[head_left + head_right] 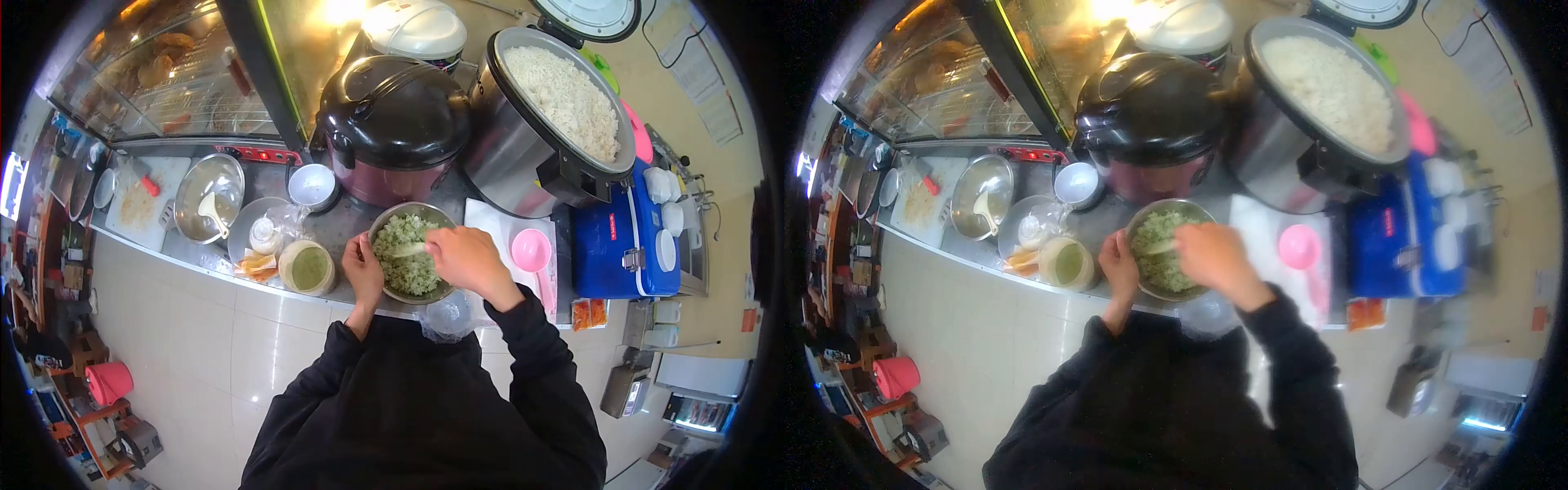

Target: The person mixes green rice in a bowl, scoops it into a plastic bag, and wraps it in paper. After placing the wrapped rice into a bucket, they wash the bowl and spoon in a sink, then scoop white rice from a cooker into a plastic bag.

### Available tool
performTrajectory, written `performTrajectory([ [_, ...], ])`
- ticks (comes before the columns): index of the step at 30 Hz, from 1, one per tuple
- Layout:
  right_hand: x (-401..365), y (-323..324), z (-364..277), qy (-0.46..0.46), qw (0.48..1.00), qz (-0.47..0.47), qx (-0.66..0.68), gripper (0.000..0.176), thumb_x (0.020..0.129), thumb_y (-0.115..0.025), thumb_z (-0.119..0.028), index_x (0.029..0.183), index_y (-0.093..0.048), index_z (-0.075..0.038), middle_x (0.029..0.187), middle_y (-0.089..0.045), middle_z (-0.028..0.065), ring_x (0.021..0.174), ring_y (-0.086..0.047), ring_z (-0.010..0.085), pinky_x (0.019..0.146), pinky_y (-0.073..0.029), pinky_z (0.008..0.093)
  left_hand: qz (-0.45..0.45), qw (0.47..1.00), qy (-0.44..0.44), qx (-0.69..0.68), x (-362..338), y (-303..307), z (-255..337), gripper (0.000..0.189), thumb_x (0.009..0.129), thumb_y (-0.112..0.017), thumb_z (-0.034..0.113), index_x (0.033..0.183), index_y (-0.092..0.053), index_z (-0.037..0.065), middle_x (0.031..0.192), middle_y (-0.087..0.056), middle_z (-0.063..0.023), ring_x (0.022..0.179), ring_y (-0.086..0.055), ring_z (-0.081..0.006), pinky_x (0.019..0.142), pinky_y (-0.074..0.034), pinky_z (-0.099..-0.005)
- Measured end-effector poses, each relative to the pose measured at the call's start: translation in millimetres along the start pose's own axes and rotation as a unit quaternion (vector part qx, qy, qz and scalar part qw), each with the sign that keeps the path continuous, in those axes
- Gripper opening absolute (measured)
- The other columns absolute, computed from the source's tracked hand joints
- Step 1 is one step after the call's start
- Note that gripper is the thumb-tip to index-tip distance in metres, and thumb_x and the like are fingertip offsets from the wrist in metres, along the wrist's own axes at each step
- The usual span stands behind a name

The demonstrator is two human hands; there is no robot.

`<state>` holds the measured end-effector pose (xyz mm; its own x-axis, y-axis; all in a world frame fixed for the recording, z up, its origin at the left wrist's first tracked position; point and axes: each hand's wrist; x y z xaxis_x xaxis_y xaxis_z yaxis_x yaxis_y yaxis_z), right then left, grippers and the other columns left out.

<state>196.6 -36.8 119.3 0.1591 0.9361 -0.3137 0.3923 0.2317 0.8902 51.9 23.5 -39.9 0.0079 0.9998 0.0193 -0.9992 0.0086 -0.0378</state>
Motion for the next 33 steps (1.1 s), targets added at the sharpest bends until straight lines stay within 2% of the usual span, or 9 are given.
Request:
performTrajectory([
  [5, 13, -74, 22, 0.083, 0.992, -0.058, -0.070, 0.015, 0.087, -0.056, -0.022, 0.086, -0.066, -0.012, 0.077, -0.068, 0.0138, 0.080, -0.067, 0.0352, 0.070, -0.051, 0.0489, 0.002, 1.000, 0.004, 0.005, 1, 3, -10, 0.026, 0.102, -0.051, 0.021, 0.100, -0.064, -0.002, 0.086, -0.065, -0.0034, 0.078, -0.056, -0.0081, 0.072, -0.045, -0.0239],
  [8, -4, -25, 14, 0.047, 0.991, -0.082, -0.090, 0.013, 0.085, -0.056, -0.020, 0.085, -0.066, -0.012, 0.079, -0.068, 0.0145, 0.083, -0.067, 0.0342, 0.071, -0.050, 0.0489, 0.001, 1.000, 0.014, 0.018, 0, 3, -2, 0.026, 0.101, -0.051, 0.021, 0.100, -0.063, -0.002, 0.087, -0.065, -0.0038, 0.079, -0.056, -0.0085, 0.072, -0.046, -0.0245],
  [10, -7, 5, 19, 0.026, 0.997, -0.059, -0.048, 0.015, 0.089, -0.054, -0.021, 0.087, -0.064, -0.009, 0.079, -0.067, 0.0176, 0.081, -0.066, 0.0367, 0.071, -0.050, 0.0506, 0.008, 1.000, -0.008, 0.013, 2, 3, -5, 0.025, 0.101, -0.051, 0.020, 0.100, -0.063, -0.002, 0.086, -0.065, -0.0041, 0.079, -0.056, -0.0088, 0.072, -0.046, -0.0249],
  [13, 10, -8, 40, -0.045, 0.993, 0.087, 0.064, 0.017, 0.091, -0.052, -0.021, 0.091, -0.060, -0.007, 0.079, -0.065, 0.0207, 0.081, -0.064, 0.0396, 0.071, -0.048, 0.0529, 0.010, 1.000, -0.023, 0.003, -2, 3, -4, 0.025, 0.101, -0.051, 0.019, 0.100, -0.062, -0.002, 0.086, -0.064, -0.0045, 0.079, -0.056, -0.0093, 0.072, -0.046, -0.0254],
  [17, 26, -79, 47, -0.043, 0.990, -0.020, 0.133, 0.015, 0.092, -0.049, -0.018, 0.093, -0.058, -0.006, 0.083, -0.066, 0.0216, 0.081, -0.063, 0.0434, 0.072, -0.047, 0.0543, 0.007, 1.000, -0.027, -0.004, -3, -1, -2, 0.024, 0.101, -0.050, 0.018, 0.099, -0.062, -0.002, 0.086, -0.065, -0.0050, 0.079, -0.056, -0.0095, 0.072, -0.046, -0.0255],
  [20, 12, -104, 42, 0.035, 0.990, -0.085, 0.104, 0.014, 0.092, -0.050, -0.018, 0.094, -0.060, -0.008, 0.082, -0.066, 0.0209, 0.081, -0.064, 0.0421, 0.071, -0.048, 0.0539, 0.004, 0.999, -0.026, 0.022, -2, 0, 0, 0.024, 0.102, -0.049, 0.018, 0.098, -0.062, -0.002, 0.086, -0.065, -0.0052, 0.078, -0.057, -0.0094, 0.072, -0.046, -0.0253],
  [27, -26, 6, 12, -0.005, 0.996, 0.039, -0.083, 0.013, 0.088, -0.058, -0.020, 0.098, -0.062, -0.012, 0.078, -0.066, 0.0141, 0.075, -0.066, 0.0341, 0.063, -0.050, 0.0471, -0.014, 1.000, 0.003, 0.011, 3, 4, -2, 0.026, 0.102, -0.049, 0.019, 0.099, -0.063, -0.002, 0.086, -0.065, -0.0049, 0.078, -0.056, -0.0092, 0.072, -0.046, -0.0248],
  [30, 8, -5, 50, 0.068, 0.971, 0.160, -0.162, 0.017, 0.081, -0.063, -0.014, 0.098, -0.063, -0.016, 0.084, -0.065, 0.0097, 0.073, -0.065, 0.0327, 0.060, -0.049, 0.0453, -0.036, 0.999, 0.014, -0.007, 7, 6, -13, 0.026, 0.102, -0.049, 0.019, 0.099, -0.063, -0.003, 0.085, -0.064, -0.0041, 0.078, -0.056, -0.0089, 0.071, -0.045, -0.0246],
  [33, 57, -36, 75, 0.184, 0.962, 0.168, -0.112, 0.025, 0.073, -0.066, -0.008, 0.096, -0.063, -0.015, 0.092, -0.063, 0.0042, 0.077, -0.065, 0.0309, 0.061, -0.048, 0.0430, -0.081, 0.997, 0.009, -0.009, 14, 5, -10, 0.027, 0.102, -0.050, 0.020, 0.098, -0.064, -0.003, 0.082, -0.064, -0.0032, 0.075, -0.055, -0.0081, 0.070, -0.045, -0.0243],
])
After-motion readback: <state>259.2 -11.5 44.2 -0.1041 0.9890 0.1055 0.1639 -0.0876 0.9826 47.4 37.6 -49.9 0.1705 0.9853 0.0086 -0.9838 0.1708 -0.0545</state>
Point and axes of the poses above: each hand's wrist, its own x-axis towards the middle knuckle, its own y-axis out of the back of the hand, z = x × y
